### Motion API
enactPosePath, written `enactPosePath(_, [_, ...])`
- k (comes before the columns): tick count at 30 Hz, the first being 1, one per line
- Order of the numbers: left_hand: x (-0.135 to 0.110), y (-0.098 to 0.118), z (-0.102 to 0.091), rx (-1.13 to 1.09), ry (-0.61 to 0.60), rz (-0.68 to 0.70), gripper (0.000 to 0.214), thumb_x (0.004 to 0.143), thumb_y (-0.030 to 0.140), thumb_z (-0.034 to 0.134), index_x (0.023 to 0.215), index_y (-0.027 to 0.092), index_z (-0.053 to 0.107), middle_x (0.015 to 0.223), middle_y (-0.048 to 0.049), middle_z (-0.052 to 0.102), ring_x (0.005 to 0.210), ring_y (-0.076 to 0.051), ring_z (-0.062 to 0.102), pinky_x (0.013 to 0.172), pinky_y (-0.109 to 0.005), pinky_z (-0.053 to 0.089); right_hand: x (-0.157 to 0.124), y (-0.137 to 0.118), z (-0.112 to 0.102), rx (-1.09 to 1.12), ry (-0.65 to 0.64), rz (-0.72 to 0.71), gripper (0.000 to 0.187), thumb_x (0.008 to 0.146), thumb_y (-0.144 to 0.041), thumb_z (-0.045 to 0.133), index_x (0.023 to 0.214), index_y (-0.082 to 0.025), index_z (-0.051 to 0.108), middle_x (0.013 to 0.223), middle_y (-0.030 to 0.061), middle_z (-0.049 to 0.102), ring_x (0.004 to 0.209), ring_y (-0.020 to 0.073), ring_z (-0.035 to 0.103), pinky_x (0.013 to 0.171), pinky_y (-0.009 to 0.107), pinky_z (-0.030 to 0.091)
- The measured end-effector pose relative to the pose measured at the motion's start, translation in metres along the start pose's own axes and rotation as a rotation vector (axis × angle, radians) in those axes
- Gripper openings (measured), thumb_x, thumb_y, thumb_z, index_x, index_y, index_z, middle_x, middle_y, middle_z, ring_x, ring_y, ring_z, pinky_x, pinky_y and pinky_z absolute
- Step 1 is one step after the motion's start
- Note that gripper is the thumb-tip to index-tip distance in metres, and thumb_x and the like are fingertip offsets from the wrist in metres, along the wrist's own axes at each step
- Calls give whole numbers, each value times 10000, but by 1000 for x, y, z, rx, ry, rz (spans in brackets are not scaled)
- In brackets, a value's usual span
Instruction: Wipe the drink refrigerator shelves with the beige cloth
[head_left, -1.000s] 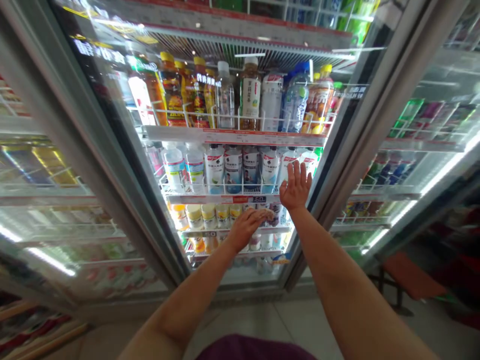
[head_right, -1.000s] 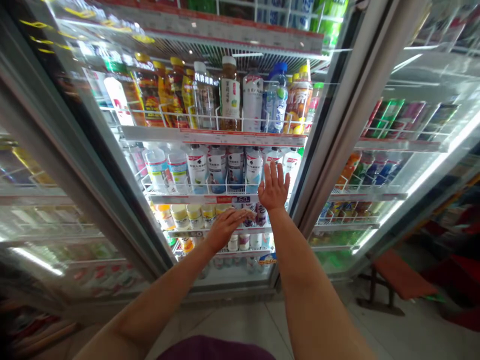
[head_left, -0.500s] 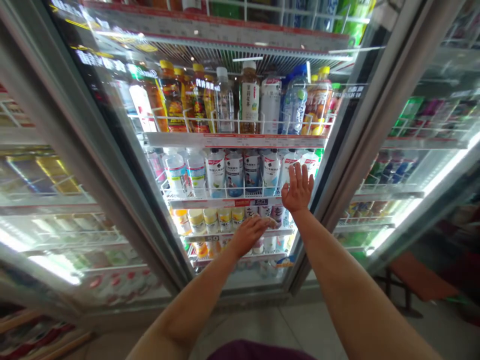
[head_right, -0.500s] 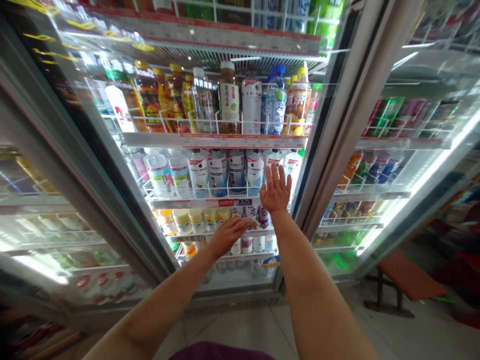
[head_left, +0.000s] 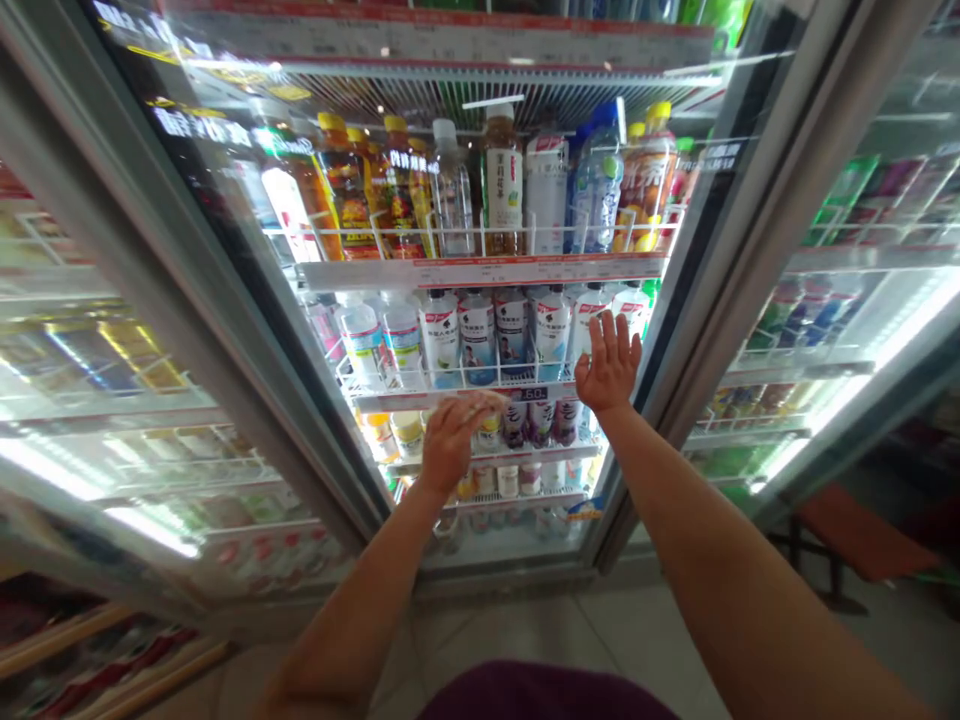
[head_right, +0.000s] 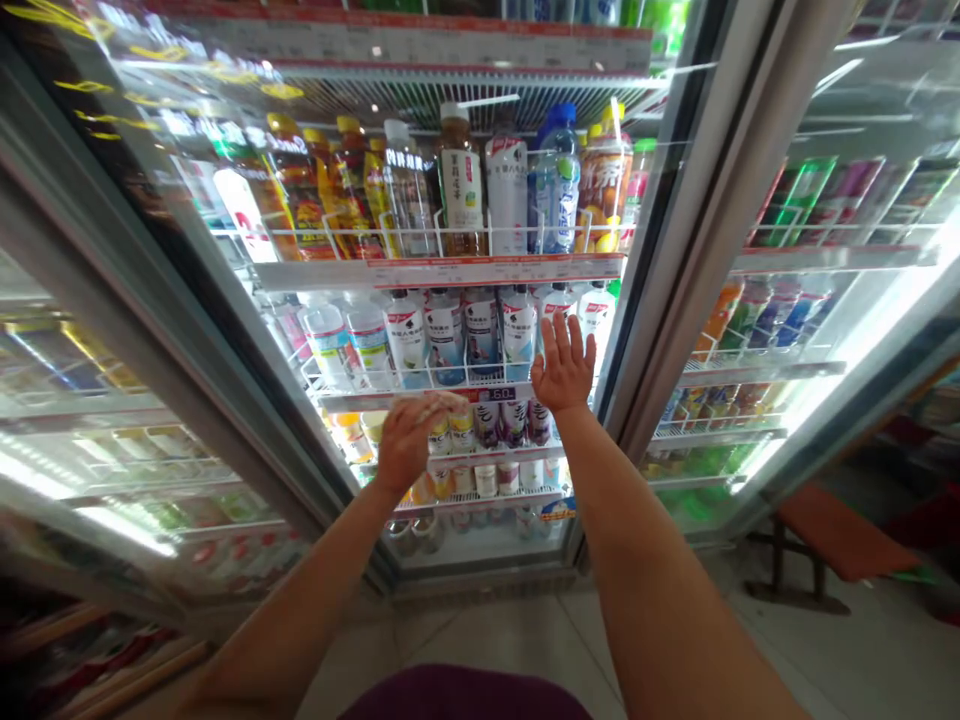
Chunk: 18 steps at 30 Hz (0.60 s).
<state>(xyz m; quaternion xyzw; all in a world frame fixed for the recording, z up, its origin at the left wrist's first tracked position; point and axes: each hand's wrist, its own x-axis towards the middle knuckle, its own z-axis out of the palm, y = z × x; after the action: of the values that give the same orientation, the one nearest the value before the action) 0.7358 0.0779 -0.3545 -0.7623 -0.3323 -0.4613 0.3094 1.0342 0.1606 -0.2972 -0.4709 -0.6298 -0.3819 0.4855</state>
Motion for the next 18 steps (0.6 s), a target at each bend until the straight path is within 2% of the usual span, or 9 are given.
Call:
enactPosePath(2, [10,-22,-10,36,84,-97,358,1046,78,440,1277,197,686,1397,-127,575,1333,-252,485,1171,-516,381,0,1,0,20,13,-4,580,972,-320,350,1508,-147,490,1583,121,443,1567,248,230,1288,506,130])
enactPosePath(4, [7,-36,-19,58,120,-143,343,1039,86,464,1275,193,689,1402,-139,549,1350,-267,464,1170,-525,373,0,1,0,22,35,-12,575,977,-319,346,1506,-145,491,1582,120,445,1566,245,234,1288,499,134])
enactPosePath(6, [-13,-36,-24,61,110,-143,319,1025,89,490,1221,205,715,1337,-131,581,1307,-263,501,1142,-498,406,0,1,0,19,34,-10,576,980,-322,346,1510,-145,485,1583,121,445,1566,246,237,1287,498,137])
enactPosePath(9, [-53,-22,-29,43,48,-115,307,1002,86,502,1113,233,748,1179,-100,649,1163,-233,592,1058,-418,481,-1,1,1,34,7,-1,585,978,-332,348,1515,-143,477,1587,125,437,1566,255,235,1286,509,134])
enactPosePath(11, [-66,-19,-33,30,4,-113,310,991,90,505,1072,252,756,1141,-76,664,1096,-214,622,1013,-379,510,-1,2,1,33,8,-7,585,977,-334,349,1512,-139,480,1588,128,435,1566,259,236,1285,510,134])
enactPosePath(13, [-60,-28,-39,36,6,-157,305,985,96,509,1082,251,754,1200,-76,644,1135,-221,611,1026,-390,505,-2,2,1,21,43,-30,578,979,-328,357,1509,-133,480,1585,131,440,1567,252,236,1285,497,137])
enactPosePath(15, [-43,-46,-44,62,60,-244,325,977,90,501,1152,230,738,1306,-104,584,1245,-257,553,1092,-446,458,-3,3,0,19,80,-53,573,978,-320,371,1507,-126,476,1579,135,448,1568,244,235,1285,484,139])
enactPosePath(18, [-25,-63,-46,105,138,-387,396,951,69,478,1263,186,691,1394,-150,492,1347,-303,457,1166,-514,370,1,2,-1,120,16,15,579,950,-327,416,1489,-131,497,1569,141,459,1563,259,249,1286,515,126])
